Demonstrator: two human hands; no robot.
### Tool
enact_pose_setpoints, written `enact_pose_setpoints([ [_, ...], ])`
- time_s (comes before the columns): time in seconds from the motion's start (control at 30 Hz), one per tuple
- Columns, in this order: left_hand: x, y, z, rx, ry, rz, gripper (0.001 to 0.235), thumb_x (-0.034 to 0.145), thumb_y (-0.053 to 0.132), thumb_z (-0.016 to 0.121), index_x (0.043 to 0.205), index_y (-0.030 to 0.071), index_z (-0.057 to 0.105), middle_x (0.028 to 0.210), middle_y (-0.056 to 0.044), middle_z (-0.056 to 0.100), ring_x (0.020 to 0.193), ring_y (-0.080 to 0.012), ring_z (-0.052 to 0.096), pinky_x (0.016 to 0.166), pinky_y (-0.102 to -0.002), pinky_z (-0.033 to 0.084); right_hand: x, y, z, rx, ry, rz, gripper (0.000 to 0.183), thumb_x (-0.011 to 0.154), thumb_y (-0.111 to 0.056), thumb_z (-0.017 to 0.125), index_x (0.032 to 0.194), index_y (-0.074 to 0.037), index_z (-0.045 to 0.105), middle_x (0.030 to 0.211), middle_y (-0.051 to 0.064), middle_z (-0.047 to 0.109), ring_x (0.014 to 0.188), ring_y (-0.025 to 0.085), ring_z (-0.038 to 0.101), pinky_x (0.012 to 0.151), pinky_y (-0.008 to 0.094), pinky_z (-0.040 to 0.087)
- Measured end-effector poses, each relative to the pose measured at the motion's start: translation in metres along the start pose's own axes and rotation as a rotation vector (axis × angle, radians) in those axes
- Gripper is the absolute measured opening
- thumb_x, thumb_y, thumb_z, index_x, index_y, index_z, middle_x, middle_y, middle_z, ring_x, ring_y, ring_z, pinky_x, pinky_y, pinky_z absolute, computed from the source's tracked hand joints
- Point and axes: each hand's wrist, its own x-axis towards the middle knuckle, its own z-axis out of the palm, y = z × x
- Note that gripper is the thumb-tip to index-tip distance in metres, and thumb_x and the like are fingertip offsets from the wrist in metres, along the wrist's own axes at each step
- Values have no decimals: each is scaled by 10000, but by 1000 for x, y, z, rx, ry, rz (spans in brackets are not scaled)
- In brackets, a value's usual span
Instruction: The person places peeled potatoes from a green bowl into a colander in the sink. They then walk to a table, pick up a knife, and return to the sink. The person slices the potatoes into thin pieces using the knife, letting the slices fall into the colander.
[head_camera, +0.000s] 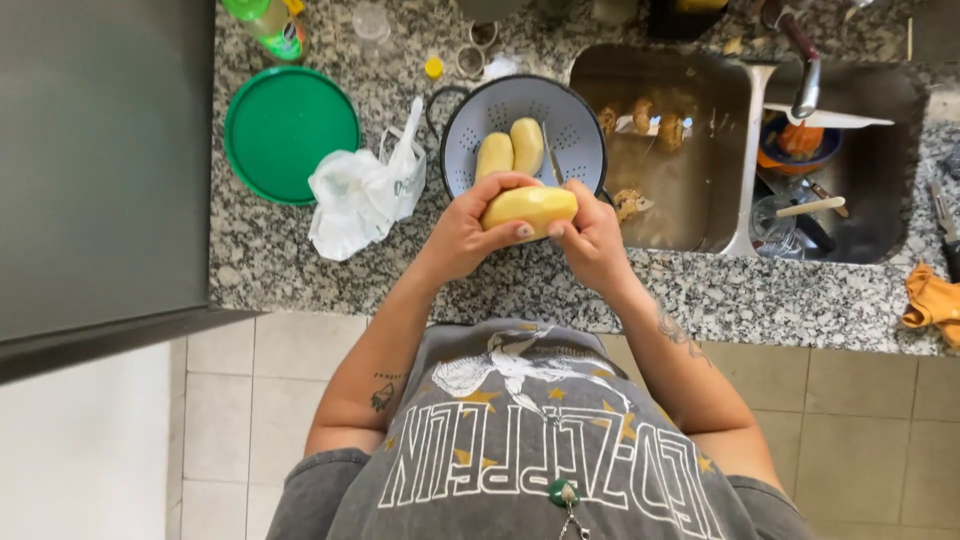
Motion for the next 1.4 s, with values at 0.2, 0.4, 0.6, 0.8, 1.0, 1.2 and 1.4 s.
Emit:
enact_pose_setpoints([
  [0.2,1,-11,-1,28,47,29,434,813,256,751,1188,109,589,1081,-86,610,974,-144,577,833,-317,497,4,-15,12,-33,57,-28,449,927,-517,480,832,-82,537,566,57,460,527,131,429,513,300,386],
  [0.4,5,-15,-1,73,106,33,430,809,262,759,1175,110,591,1054,-96,614,940,-149,586,820,-322,504,-2,-11,17,-124,95,15,489,976,-494,395,803,-60,541,548,81,473,528,163,455,510,333,398],
  [0.6,12,-15,0,99,142,75,424,792,262,775,1152,115,608,1020,-110,624,911,-169,599,803,-335,505,3,-18,15,-200,100,12,483,988,-475,365,787,-64,519,537,79,485,505,206,482,498,345,412],
  [0.8,22,-50,-13,-19,68,145,459,750,207,806,1150,101,607,977,-85,609,891,-126,589,793,-311,503,5,-31,8,-413,77,-59,472,940,-518,415,878,-63,524,617,152,537,588,410,562,519,457,457],
  [1.0,30,-40,-9,-184,-39,214,439,769,96,777,1151,34,570,916,-106,605,838,-117,601,768,-298,514,8,-44,7,-474,97,-34,417,920,-506,469,859,-97,518,601,109,535,603,390,577,530,446,469],
  [1.2,30,-41,-3,-149,29,181,420,786,126,773,1152,43,584,1035,-126,618,911,-134,593,819,-330,501,-1,-7,8,-315,113,51,395,969,-407,484,742,-86,519,535,95,477,578,251,491,507,385,434],
  [1.4,22,-36,-5,-111,65,66,418,812,211,750,1172,68,591,1001,-101,642,900,-102,573,814,-296,491,8,9,2,-139,89,96,384,871,-436,596,779,-72,517,527,91,442,552,141,464,504,321,419],
])
